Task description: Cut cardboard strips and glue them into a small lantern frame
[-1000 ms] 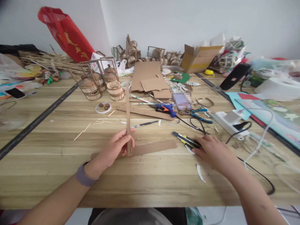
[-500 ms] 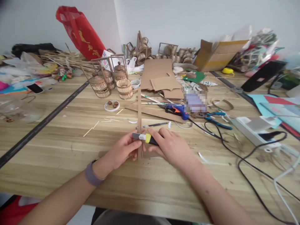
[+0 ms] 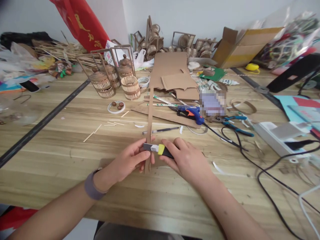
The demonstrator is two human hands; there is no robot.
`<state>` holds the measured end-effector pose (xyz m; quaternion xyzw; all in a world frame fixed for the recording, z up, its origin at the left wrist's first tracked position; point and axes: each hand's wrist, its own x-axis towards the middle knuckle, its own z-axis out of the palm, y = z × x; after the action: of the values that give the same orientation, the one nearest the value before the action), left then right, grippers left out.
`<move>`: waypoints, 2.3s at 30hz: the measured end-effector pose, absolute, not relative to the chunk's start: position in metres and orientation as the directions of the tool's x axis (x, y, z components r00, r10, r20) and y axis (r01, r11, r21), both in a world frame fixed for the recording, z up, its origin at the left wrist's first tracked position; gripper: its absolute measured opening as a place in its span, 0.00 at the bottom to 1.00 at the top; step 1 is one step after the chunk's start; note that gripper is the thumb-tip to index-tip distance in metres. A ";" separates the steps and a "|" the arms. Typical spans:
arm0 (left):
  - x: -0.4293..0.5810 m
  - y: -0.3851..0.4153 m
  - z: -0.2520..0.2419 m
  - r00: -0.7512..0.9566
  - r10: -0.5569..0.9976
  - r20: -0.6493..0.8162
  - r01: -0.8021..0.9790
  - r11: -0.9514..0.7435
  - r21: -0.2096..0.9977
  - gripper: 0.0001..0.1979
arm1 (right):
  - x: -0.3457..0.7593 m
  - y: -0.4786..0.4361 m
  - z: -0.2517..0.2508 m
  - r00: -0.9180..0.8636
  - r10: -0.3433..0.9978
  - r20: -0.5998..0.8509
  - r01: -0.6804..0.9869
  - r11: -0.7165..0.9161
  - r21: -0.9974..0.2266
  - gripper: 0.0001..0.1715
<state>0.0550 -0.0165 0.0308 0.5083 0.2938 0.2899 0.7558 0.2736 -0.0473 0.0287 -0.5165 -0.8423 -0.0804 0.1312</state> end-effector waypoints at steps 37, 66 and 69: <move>0.054 -0.022 0.036 0.784 0.604 -0.147 -0.057 0.306 0.950 0.17 | 0.289 -0.040 0.031 -0.337 0.870 0.360 0.926 0.375 -0.039 0.27; 0.049 -0.009 0.034 0.317 0.941 -0.121 -0.188 0.188 0.964 0.11 | 0.279 -0.050 0.034 -0.576 0.728 0.372 0.795 0.604 0.049 0.28; 0.049 -0.009 0.033 0.315 0.941 -0.124 -0.169 0.185 0.968 0.11 | 0.279 -0.050 0.032 -0.586 0.727 0.357 0.795 0.602 0.080 0.28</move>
<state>0.0487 -0.0086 0.0332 0.4777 0.4037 0.4235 0.6553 0.2789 -0.0502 0.0320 -0.4308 -0.8830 -0.1161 0.1455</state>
